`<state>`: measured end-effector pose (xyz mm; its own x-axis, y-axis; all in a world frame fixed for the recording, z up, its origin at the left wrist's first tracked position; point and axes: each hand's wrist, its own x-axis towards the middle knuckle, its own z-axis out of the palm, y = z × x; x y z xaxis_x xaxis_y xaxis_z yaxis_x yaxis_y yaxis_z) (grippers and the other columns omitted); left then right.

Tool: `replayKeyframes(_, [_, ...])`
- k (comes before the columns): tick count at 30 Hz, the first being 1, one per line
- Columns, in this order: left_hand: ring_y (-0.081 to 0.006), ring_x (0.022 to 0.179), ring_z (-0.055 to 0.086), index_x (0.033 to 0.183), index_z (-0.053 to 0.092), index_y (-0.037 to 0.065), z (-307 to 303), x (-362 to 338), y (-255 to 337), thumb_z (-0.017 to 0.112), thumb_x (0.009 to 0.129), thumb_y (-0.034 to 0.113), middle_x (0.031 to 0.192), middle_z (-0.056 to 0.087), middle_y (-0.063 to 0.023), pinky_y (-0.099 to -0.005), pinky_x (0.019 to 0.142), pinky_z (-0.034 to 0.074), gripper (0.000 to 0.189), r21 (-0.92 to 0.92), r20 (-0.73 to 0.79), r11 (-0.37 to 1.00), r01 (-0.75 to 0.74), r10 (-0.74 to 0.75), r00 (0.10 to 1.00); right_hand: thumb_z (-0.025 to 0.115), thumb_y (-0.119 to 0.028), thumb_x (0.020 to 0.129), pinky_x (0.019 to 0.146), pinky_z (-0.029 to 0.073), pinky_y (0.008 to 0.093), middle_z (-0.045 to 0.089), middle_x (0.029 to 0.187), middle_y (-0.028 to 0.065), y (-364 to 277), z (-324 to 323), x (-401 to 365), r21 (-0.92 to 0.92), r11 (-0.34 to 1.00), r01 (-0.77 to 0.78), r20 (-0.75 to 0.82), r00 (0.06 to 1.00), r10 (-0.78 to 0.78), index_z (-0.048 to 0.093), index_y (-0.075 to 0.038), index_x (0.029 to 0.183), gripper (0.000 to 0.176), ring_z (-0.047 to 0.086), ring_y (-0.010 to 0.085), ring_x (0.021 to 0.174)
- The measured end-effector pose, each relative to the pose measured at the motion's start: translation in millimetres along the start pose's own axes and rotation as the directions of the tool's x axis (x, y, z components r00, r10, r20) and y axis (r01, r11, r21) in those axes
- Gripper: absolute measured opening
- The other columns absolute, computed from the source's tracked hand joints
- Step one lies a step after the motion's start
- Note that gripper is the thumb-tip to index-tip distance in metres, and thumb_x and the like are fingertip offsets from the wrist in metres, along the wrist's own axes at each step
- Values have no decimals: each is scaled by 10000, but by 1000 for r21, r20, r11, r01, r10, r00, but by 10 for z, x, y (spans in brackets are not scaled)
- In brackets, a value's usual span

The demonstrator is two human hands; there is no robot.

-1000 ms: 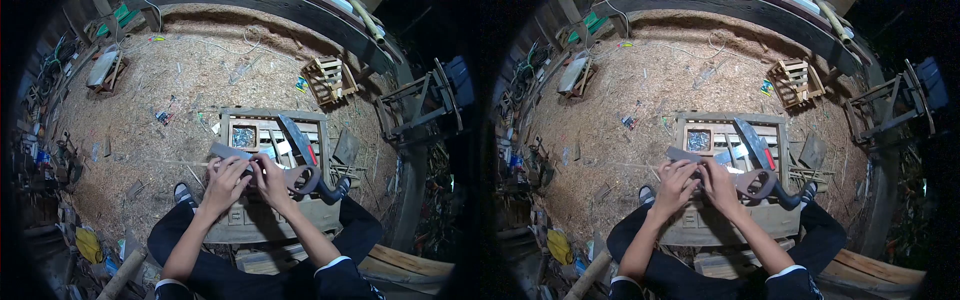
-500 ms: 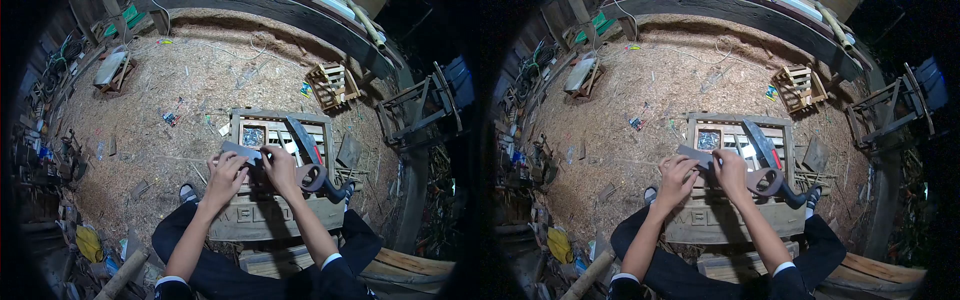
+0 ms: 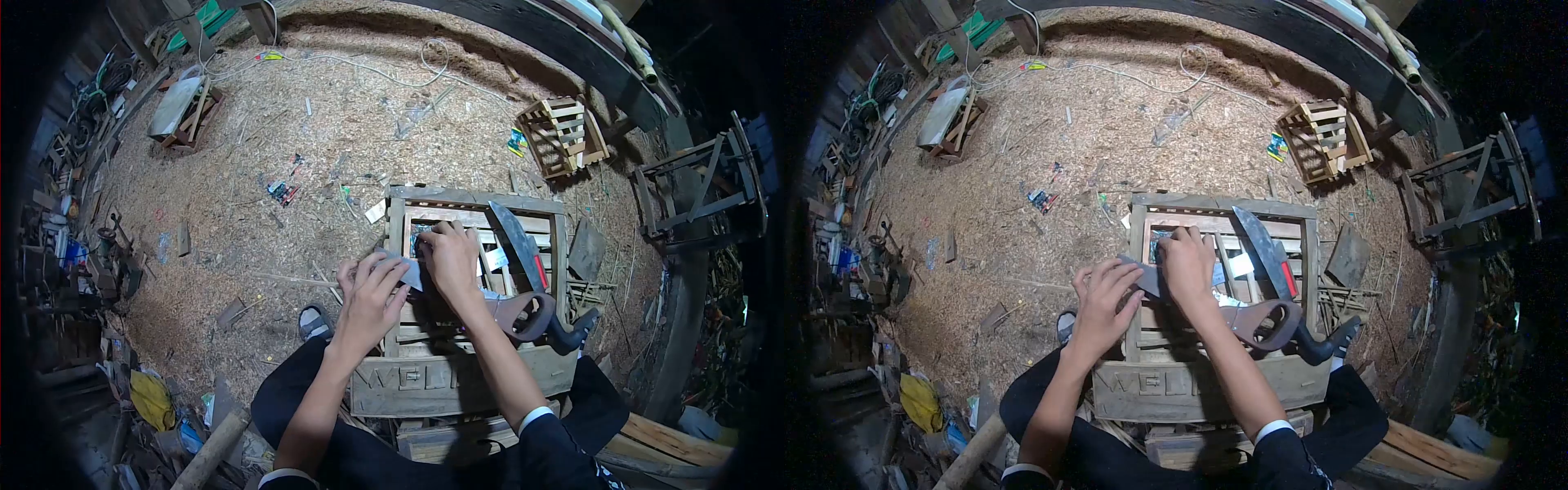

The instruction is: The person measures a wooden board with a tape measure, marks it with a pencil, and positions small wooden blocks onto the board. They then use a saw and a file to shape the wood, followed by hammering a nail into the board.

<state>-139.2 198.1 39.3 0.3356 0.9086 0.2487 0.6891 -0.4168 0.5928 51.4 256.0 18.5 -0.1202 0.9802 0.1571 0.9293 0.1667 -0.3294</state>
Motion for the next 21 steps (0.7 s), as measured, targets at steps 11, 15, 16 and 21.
replayKeyframes(11, [-265,1385,502,1294,702,97,-25,-50,21,747,926,193,1352,670,-57,-503,1154,244,383,-3,29,1000,6,-6,1000,714,-133,918,814,453,450,681,956,110,54,13,-5,-32,997,73,-69,995,-75,715,-51,975,100,621,314,951])
replayKeyframes(15, [-270,1393,496,1307,697,96,-51,-58,52,737,936,199,1354,669,-56,-506,1153,243,386,0,24,1000,1,-1,1000,673,-71,903,807,461,427,672,969,138,84,-60,-39,65,995,70,-71,995,-66,704,-41,1010,115,614,328,977])
replayKeyframes(16, [-271,1397,493,1312,694,96,-55,-52,65,735,938,201,1354,669,-56,-507,1154,242,390,7,24,1000,-1,1,1000,677,-52,914,822,466,437,668,961,135,92,-70,-39,129,988,80,-106,992,-66,712,-37,1034,125,604,344,968])
replayKeyframes(21, [-260,1389,504,1334,683,97,-59,-12,116,739,938,205,1359,670,-54,-502,1149,252,414,-27,-1,1000,-16,16,1000,700,-36,947,828,500,399,706,952,100,63,-279,-134,342,937,77,-122,992,-37,726,-14,1135,191,638,279,905])
